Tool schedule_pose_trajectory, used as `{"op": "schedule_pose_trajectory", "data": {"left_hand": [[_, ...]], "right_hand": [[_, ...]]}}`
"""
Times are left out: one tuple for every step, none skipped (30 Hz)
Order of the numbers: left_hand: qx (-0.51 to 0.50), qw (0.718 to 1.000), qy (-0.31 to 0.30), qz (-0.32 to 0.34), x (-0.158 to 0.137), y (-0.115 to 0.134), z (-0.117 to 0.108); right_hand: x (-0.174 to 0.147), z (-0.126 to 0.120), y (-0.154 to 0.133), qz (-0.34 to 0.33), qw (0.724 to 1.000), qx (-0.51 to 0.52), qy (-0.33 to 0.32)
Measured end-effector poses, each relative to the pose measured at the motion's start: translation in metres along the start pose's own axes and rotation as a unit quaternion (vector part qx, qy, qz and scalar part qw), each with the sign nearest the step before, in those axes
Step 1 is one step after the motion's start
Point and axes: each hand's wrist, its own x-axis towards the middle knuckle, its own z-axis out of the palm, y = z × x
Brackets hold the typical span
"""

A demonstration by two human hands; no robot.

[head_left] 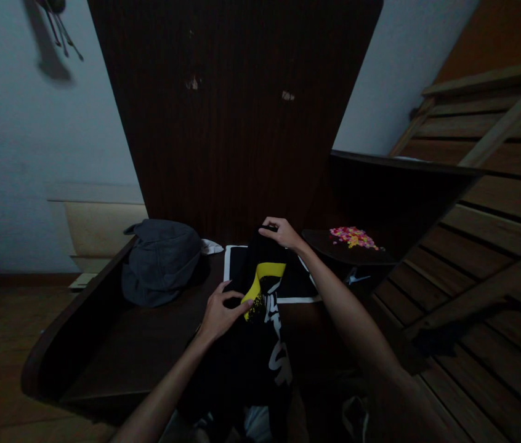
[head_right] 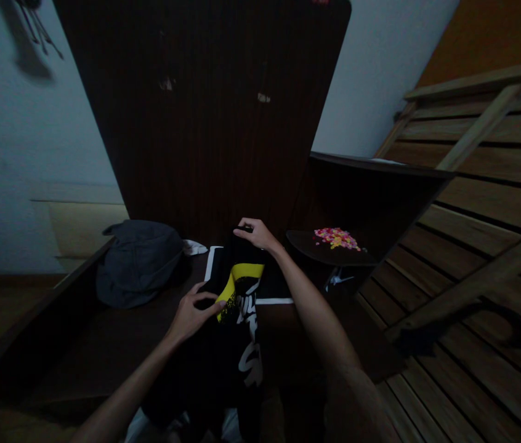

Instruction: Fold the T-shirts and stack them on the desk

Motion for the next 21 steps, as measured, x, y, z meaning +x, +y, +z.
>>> {"op": "schedule_pose_trajectory", "data": {"left_hand": [[0.001,1.000,0.000,-0.002,0.000,0.000,0.001],[0.001,1.000,0.001,-0.005,0.000,0.000,0.001],[0.000,1.000,0.004,-0.009,-0.001,-0.001,0.001],[-0.002,1.000,0.009,-0.015,-0.001,-0.002,0.002],[-0.005,1.000,0.017,-0.022,-0.001,-0.003,0.003],[-0.007,0.999,0.025,-0.028,-0.002,-0.004,0.004],[-0.008,0.999,0.031,-0.032,-0.002,-0.005,0.006],[-0.007,0.999,0.038,-0.036,-0.003,-0.006,0.009],[-0.004,0.998,0.044,-0.037,-0.003,-0.006,0.011],[0.000,0.998,0.050,-0.036,-0.003,-0.007,0.014],[0.002,0.998,0.054,-0.035,-0.003,-0.007,0.015],[0.000,0.998,0.054,-0.034,-0.002,-0.008,0.016],[-0.004,0.998,0.052,-0.032,-0.001,-0.008,0.015],[-0.011,0.998,0.050,-0.028,0.000,-0.009,0.014],[-0.017,0.998,0.048,-0.022,0.001,-0.010,0.011],[-0.021,0.998,0.049,-0.016,0.002,-0.011,0.007],[-0.023,0.998,0.056,-0.008,0.003,-0.012,0.003],[-0.021,0.998,0.066,-0.001,0.004,-0.013,-0.002],[-0.018,0.997,0.076,0.003,0.005,-0.013,-0.006],[-0.014,0.996,0.084,0.003,0.006,-0.014,-0.011],[-0.010,0.996,0.086,0.001,0.007,-0.014,-0.015]], "right_hand": [[0.000,0.000,0.000,-0.001,1.000,-0.002,0.001],[-0.001,-0.001,0.000,-0.003,1.000,-0.003,0.003],[-0.001,-0.001,0.000,-0.006,1.000,-0.005,0.005],[-0.001,-0.002,0.000,-0.008,1.000,-0.007,0.008],[-0.001,-0.002,0.000,-0.008,1.000,-0.009,0.011],[-0.001,-0.002,0.000,-0.007,1.000,-0.011,0.013],[-0.001,-0.002,0.001,-0.005,1.000,-0.012,0.014],[0.000,-0.002,0.001,-0.003,1.000,-0.012,0.014],[0.000,-0.001,0.001,0.000,1.000,-0.012,0.015],[0.000,-0.001,0.001,0.002,1.000,-0.011,0.016],[0.001,0.000,0.002,0.003,1.000,-0.010,0.017],[0.001,0.000,0.003,0.003,1.000,-0.010,0.018],[0.001,0.000,0.004,0.003,1.000,-0.011,0.021],[0.001,0.000,0.005,0.003,1.000,-0.012,0.023],[0.000,-0.001,0.007,0.004,1.000,-0.014,0.025],[-0.001,-0.002,0.008,0.005,0.999,-0.016,0.027],[-0.002,-0.004,0.010,0.006,0.999,-0.018,0.030],[-0.004,-0.005,0.012,0.008,0.999,-0.021,0.033],[-0.005,-0.007,0.013,0.010,0.999,-0.024,0.036],[-0.006,-0.008,0.015,0.011,0.999,-0.027,0.039],[-0.008,-0.009,0.016,0.013,0.999,-0.030,0.042]]}}
